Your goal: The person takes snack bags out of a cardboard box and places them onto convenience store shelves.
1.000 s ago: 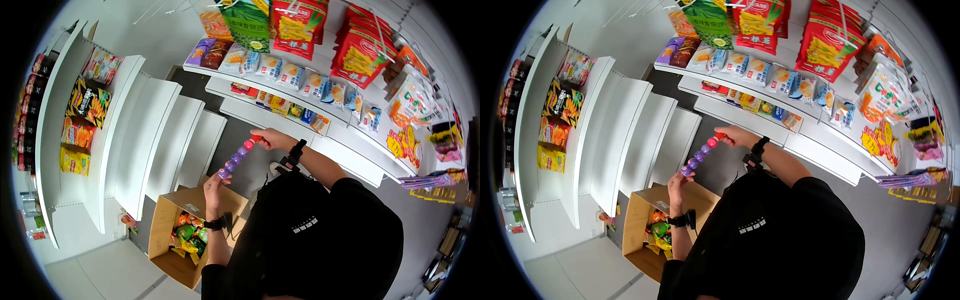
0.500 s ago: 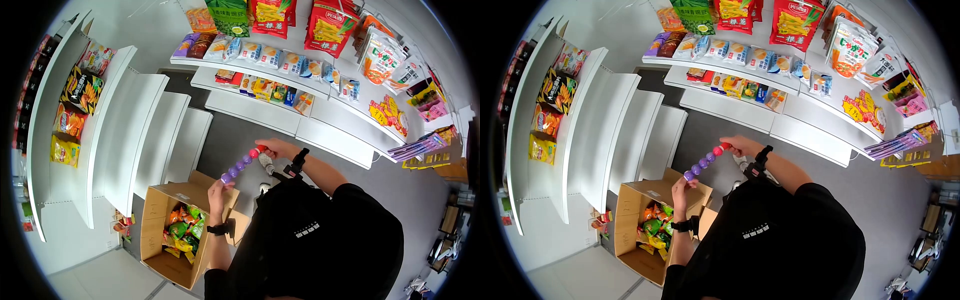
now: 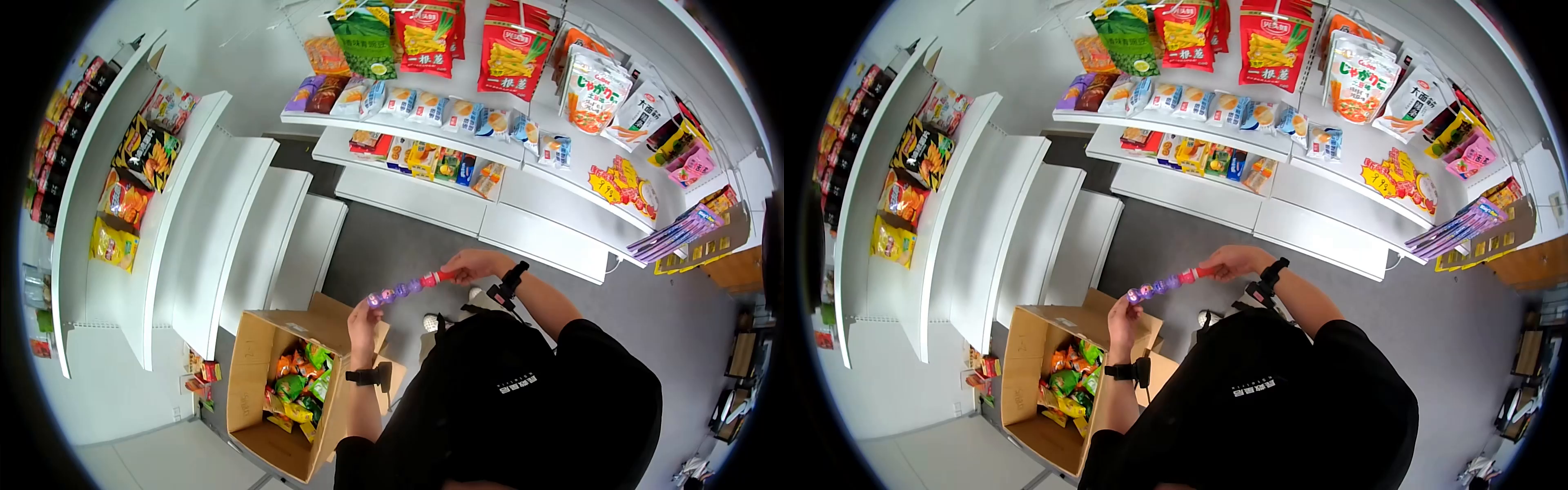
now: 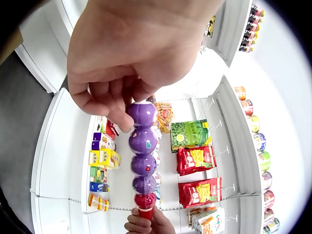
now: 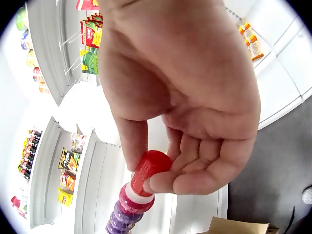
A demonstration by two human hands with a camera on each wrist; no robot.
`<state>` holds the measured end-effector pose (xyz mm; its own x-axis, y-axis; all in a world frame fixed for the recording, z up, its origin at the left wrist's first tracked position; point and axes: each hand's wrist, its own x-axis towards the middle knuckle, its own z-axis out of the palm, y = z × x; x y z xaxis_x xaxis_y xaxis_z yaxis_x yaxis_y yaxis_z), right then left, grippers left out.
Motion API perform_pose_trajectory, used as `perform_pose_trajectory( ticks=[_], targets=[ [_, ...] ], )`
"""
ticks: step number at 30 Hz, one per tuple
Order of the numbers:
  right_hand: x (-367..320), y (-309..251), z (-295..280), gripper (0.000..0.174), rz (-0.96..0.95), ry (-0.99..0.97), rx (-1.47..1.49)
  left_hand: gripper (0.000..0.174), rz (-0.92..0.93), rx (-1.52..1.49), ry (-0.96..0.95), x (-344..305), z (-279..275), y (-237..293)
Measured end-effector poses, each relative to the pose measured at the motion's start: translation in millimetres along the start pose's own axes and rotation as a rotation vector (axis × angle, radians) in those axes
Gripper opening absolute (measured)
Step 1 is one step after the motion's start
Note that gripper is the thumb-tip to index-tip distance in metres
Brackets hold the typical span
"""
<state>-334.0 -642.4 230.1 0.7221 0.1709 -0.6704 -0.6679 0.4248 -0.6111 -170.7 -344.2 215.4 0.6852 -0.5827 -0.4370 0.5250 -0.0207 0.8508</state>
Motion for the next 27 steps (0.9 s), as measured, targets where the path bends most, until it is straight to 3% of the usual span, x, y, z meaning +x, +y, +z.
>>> perform_pose_trajectory(
  ticks=[6,12,15,18,23,27],
  targets=[
    [-36.7,12.6,-30.8,0.029,0.047,-0.072,0.010,0.027,-0.131,0.108,-0.027,24.7,35.3,-12.9],
    [-53.9,63.3,-97.9,0.029,-0.022,0.083,0.195,0.032,-0.214,0.235,-0.071,34.9,93.3,-18.8],
    [-51.3,104.0,-135.4,0.029,-0.091,0.347,0.258,0.034,-0.240,0.267,-0.091,32.9,118.2,-18.6],
    [-33.7,140.8,-174.5,0.023,-0.127,0.538,0.541,0.034,-0.260,0.289,-0.101,33.0,133.4,-23.6],
    [-34.4,150.7,-205.6,0.018,-0.194,0.818,0.771,0.027,-0.268,0.303,-0.063,25.5,145.0,-33.2],
    [-34.2,149.9,-232.1,0.015,-0.295,0.781,0.979,0.026,-0.257,0.257,-0.054,19.3,146.3,-38.0]
  ],
)
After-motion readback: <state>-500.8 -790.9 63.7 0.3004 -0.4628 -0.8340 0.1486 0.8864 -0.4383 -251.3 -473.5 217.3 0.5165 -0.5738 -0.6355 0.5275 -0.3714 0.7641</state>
